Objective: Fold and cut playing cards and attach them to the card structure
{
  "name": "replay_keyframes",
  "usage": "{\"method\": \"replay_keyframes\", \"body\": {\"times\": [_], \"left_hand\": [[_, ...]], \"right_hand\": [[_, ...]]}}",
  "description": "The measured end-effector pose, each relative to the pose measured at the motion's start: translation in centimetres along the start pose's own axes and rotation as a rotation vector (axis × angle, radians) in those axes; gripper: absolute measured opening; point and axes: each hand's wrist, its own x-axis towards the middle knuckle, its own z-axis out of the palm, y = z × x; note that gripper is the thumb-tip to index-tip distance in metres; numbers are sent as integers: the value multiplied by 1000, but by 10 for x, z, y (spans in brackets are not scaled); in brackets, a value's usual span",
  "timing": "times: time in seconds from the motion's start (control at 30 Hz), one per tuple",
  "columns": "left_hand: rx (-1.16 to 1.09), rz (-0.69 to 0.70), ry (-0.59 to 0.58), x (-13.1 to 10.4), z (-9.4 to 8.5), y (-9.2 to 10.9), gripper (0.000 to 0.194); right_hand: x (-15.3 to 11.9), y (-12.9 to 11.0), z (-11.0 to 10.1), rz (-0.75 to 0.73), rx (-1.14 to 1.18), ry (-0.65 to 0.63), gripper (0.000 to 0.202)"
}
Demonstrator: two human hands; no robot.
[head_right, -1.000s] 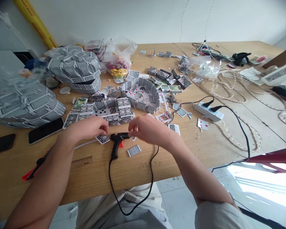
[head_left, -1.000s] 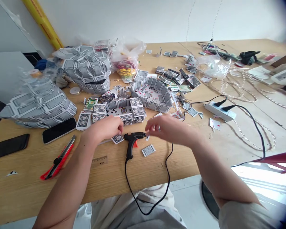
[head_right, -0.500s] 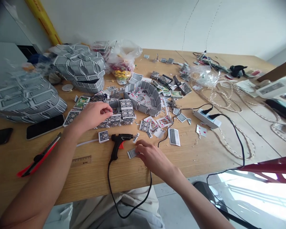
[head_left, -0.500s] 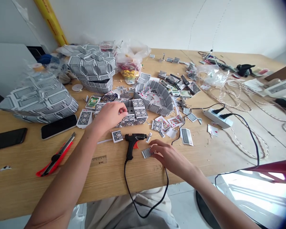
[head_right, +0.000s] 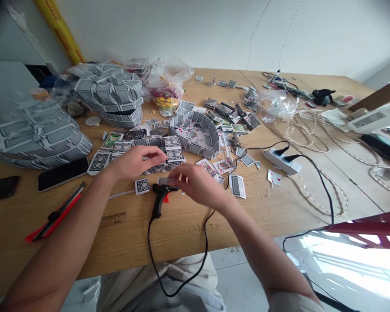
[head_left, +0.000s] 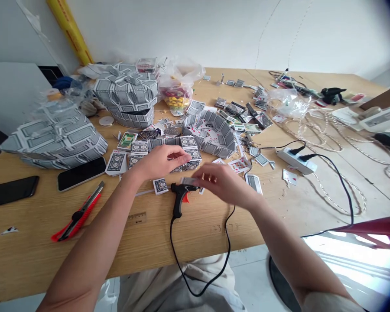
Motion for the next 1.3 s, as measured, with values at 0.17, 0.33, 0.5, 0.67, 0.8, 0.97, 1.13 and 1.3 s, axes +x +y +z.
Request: {"method": "replay_keyframes", "body": {"times": [0.17, 0.33, 0.5, 0.67, 0.8, 0.97, 1.13, 1.3], "left_hand": [[-29, -31, 136, 7, -3, -13, 30], [57, -84, 318, 10, -4, -26, 27], [81, -110, 275, 11, 0, -30, 27], [158, -161, 291, 12, 3, -34, 23], [176, -163, 256, 13, 7, -38, 27], [147, -162, 254, 15, 8, -47, 27], [168, -165, 233, 16, 8, -49, 27], [232, -218, 200, 14, 8, -44, 30]], "right_hand": [[80, 13, -18, -5, 166, 66, 16], [111, 29, -8, -19, 293, 129, 19], [115, 32, -1, 31, 235, 229, 14], [107, 27, -11, 72, 17, 274, 6], [97, 20, -16, 117, -172, 139, 8], [89, 17, -14, 133, -254, 46, 7], [87, 19, -14, 156, -265, 46, 6], [86, 20, -14, 166, -270, 39, 8]]}}
